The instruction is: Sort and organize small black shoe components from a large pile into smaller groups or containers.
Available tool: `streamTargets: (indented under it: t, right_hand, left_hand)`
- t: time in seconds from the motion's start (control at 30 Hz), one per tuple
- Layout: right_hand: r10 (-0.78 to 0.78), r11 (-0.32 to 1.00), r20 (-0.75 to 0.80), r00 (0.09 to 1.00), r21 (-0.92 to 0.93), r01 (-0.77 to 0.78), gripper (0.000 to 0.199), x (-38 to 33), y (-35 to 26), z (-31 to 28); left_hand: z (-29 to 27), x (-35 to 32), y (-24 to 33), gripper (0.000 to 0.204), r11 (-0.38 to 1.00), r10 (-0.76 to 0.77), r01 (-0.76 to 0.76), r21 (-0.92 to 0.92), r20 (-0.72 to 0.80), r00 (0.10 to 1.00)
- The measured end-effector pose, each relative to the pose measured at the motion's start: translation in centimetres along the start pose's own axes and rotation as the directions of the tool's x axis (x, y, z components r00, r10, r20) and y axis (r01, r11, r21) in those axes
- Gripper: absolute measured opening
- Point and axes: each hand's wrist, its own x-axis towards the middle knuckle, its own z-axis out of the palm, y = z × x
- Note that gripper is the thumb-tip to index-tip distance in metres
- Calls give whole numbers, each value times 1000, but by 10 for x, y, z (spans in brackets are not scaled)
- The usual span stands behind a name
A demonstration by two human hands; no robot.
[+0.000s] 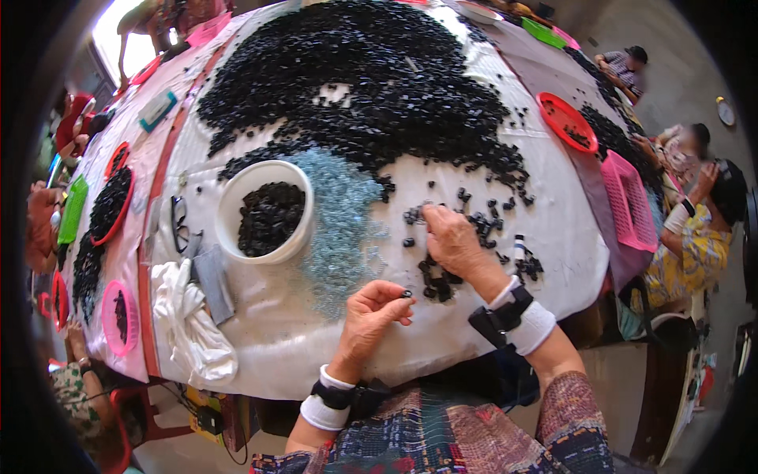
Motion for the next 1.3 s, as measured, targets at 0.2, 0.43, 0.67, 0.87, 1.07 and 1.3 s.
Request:
streamTargets:
  t: [0.2,0.43,0.67,0.87,1.07,1.3]
  right_hand:
    - [75,991,-125,989,117,-61,27,-18,0,-41]
    - [495,867,-46,868,98,-489,9,-84,50,-104]
    - [380,925,-176,908,45,-378,8,-73,52,-92]
    - [166,977,-159,973,163,-140,7,-2,25,-58]
    - [48,981,-130,990,-181,-72,7,26,28,-9]
    - [76,952,-31,997,-294,-82,5,21,17,1]
  left_hand:
    - [-8,0,-3,12,999,31,-32,-13,-25,999]
    - [-4,2,-2,12,1000,17,-17,1,-24,1000]
    - [-6,3,-3,12,999,34,-34,-6,-7,999]
    - [-10,3,-6,13,999,33,-33,-29,-2,999]
    - [-7,3,-3,13,999,27,-27,-32,2,1000]
    - [-8,2,-2,13,1000,13,-13,8,-3,1000]
